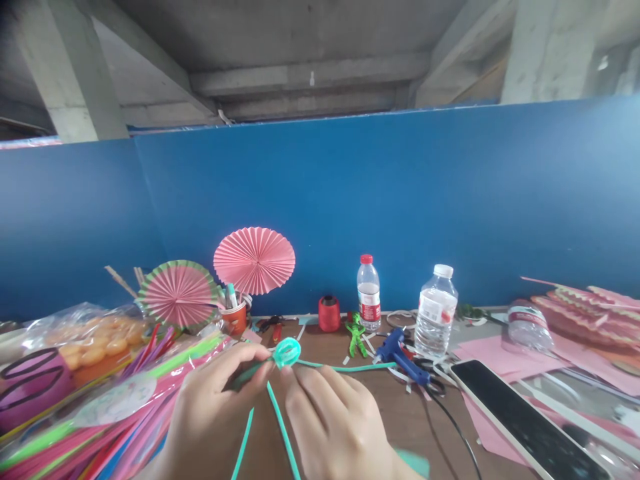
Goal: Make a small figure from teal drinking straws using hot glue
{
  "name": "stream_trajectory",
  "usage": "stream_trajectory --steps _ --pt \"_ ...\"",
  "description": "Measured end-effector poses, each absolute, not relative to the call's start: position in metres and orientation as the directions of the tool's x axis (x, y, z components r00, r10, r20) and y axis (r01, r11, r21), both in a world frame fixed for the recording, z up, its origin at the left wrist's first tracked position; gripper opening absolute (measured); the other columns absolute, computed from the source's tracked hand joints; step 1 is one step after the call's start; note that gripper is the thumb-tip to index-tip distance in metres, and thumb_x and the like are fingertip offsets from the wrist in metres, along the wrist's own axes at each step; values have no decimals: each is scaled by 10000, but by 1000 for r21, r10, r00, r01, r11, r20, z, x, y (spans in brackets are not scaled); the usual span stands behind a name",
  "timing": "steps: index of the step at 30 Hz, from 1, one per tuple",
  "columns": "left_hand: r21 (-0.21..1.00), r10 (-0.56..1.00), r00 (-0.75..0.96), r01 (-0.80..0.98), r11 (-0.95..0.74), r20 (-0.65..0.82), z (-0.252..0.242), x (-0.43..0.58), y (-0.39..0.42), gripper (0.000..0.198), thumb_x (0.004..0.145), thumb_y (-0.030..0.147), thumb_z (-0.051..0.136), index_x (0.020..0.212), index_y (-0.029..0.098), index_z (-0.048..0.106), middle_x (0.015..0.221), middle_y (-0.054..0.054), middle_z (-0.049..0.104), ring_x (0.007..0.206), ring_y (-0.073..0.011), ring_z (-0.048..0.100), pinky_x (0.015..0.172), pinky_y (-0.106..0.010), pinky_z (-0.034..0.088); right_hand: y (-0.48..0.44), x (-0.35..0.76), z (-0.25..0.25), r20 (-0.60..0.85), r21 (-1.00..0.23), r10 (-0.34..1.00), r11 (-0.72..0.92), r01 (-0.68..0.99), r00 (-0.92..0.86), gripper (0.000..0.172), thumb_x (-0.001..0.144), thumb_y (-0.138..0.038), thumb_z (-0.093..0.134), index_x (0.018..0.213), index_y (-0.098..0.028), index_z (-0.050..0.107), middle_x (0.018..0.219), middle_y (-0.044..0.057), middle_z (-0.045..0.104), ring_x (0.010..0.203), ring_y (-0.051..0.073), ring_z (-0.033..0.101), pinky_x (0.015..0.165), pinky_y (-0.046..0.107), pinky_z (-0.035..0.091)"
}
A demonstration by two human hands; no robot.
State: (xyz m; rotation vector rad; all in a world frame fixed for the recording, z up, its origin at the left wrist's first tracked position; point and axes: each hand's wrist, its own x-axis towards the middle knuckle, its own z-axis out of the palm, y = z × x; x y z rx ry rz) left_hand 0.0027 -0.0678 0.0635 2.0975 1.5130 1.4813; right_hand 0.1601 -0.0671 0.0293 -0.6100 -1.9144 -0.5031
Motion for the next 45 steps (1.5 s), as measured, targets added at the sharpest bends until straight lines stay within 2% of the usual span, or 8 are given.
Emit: stream_trajectory --steps 8,15,19,26,33,39,42,45 --pt "891 921 -62 285 -352 384 61 5 -65 76 717 249 591 702 189 635 647 10 646 621 -155 579 575 -224 427 -66 157 23 930 52 178 804 593 -323 291 794 -65 522 1081 -92 559 840 93 681 733 187 624 671 298 491" --pt "980 980 30 -17 -196 197 53 5 -57 186 747 322 602 703 142 600 442 61 432 414 -48 342 418 -165 270 -58 162 20 928 19 195 828 561 -318 278 794 -75 512 1060 -118 582 840 84 679 716 173 628 652 280 500" --pt "976 988 88 -191 -107 126 54 5 -59 183 734 306 630 707 130 587 463 63 414 431 -39 330 418 -153 265 -53 160 22 937 -154 278 871 467 -210 225 787 -43 513 947 -153 627 773 57 668 669 142 613 605 241 487" --pt "894 969 243 -441 79 34 57 3 -56 142 723 207 647 652 106 575 562 34 481 423 -6 336 393 -124 259 -43 161 34 713 -610 673 733 300 -196 70 773 -181 579 716 -178 621 650 3 638 559 116 583 520 211 464" --pt "767 939 339 -588 257 -55 52 0 -52 93 707 134 638 660 105 563 603 9 534 423 -8 404 393 -130 281 -40 173 48 708 -538 639 764 357 -300 133 809 -177 509 811 -188 642 715 15 644 635 121 578 582 238 447" --pt "771 877 468 -515 375 -113 52 1 -51 112 668 168 660 650 111 565 580 14 529 401 -6 393 394 -138 262 -31 177 46 582 -659 743 669 343 -332 105 797 -217 556 768 -187 653 717 0 665 647 122 589 599 227 432" --pt "918 860 495 -270 291 -127 51 0 -45 104 664 192 649 644 117 580 542 8 542 378 -22 371 381 -161 219 -21 178 39 499 -700 783 617 361 -371 101 773 -185 567 744 -186 664 718 -5 661 665 128 585 610 224 425" --pt "993 894 443 117 20 -70 47 -3 -38 74 681 193 615 647 128 610 521 5 552 427 -74 412 424 -204 260 -12 179 31 435 -679 804 589 439 -405 84 732 -147 585 718 -181 661 701 -12 639 650 127 560 585 218 402"
